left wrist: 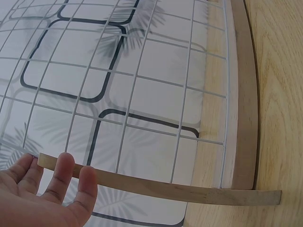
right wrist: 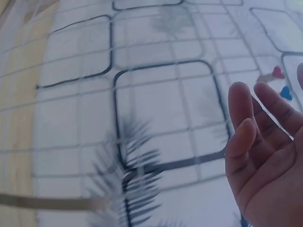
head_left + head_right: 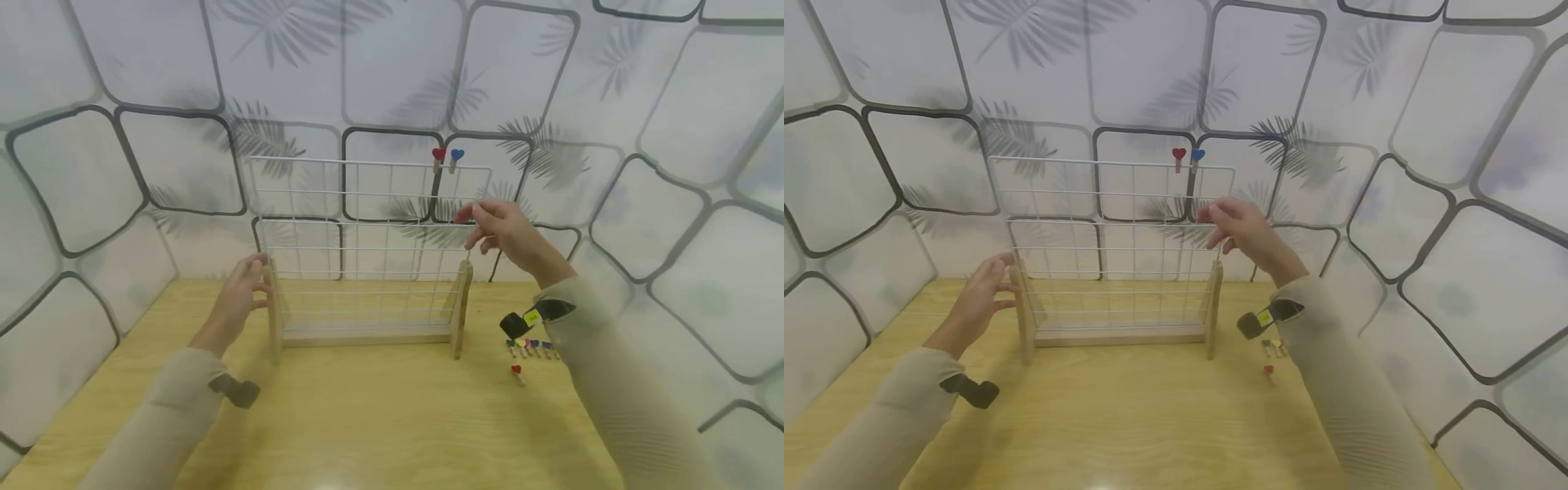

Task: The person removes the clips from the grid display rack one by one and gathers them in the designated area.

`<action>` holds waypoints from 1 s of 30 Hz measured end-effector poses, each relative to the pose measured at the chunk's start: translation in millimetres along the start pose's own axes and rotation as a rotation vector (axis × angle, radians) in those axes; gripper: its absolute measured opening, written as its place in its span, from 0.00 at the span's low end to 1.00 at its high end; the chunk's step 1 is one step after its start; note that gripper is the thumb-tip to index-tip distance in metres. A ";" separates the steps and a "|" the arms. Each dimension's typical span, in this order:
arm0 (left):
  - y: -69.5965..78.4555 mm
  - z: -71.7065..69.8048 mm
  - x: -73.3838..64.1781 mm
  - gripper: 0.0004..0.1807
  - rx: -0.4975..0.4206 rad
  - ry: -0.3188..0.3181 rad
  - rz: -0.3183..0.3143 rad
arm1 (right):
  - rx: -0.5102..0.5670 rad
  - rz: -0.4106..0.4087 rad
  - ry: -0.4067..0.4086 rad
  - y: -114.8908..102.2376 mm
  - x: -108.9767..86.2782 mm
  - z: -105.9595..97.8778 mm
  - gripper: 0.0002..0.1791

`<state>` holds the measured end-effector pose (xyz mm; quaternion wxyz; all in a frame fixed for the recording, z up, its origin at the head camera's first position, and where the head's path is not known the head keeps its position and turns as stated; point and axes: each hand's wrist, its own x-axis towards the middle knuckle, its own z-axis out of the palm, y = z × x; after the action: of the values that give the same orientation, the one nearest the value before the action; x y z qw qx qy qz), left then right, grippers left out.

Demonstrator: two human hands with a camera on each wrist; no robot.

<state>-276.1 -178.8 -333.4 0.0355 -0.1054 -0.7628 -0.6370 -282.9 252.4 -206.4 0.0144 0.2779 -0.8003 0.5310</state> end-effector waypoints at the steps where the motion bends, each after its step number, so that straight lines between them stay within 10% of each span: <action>1: -0.1 0.8 0.5 0.35 -0.001 -0.001 -0.003 | -0.011 -0.023 0.018 -5.4 5.0 0.2 0.22; 12: 2.5 1.6 -0.7 0.34 0.006 -0.002 -0.009 | 0.267 -0.091 0.201 -57.2 47.2 3.6 0.16; 21: 1.1 -0.6 0.4 0.34 0.008 0.005 0.001 | -0.163 0.142 0.114 -71.8 79.9 -8.5 0.23; 30: 1.4 0.8 -0.3 0.35 0.014 0.000 0.000 | -0.460 0.163 0.160 -66.3 90.9 -3.4 0.15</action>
<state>-275.5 -177.7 -332.3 0.0365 -0.1052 -0.7674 -0.6315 -330.1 197.7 -120.2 0.0978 0.1590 -0.9161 0.3548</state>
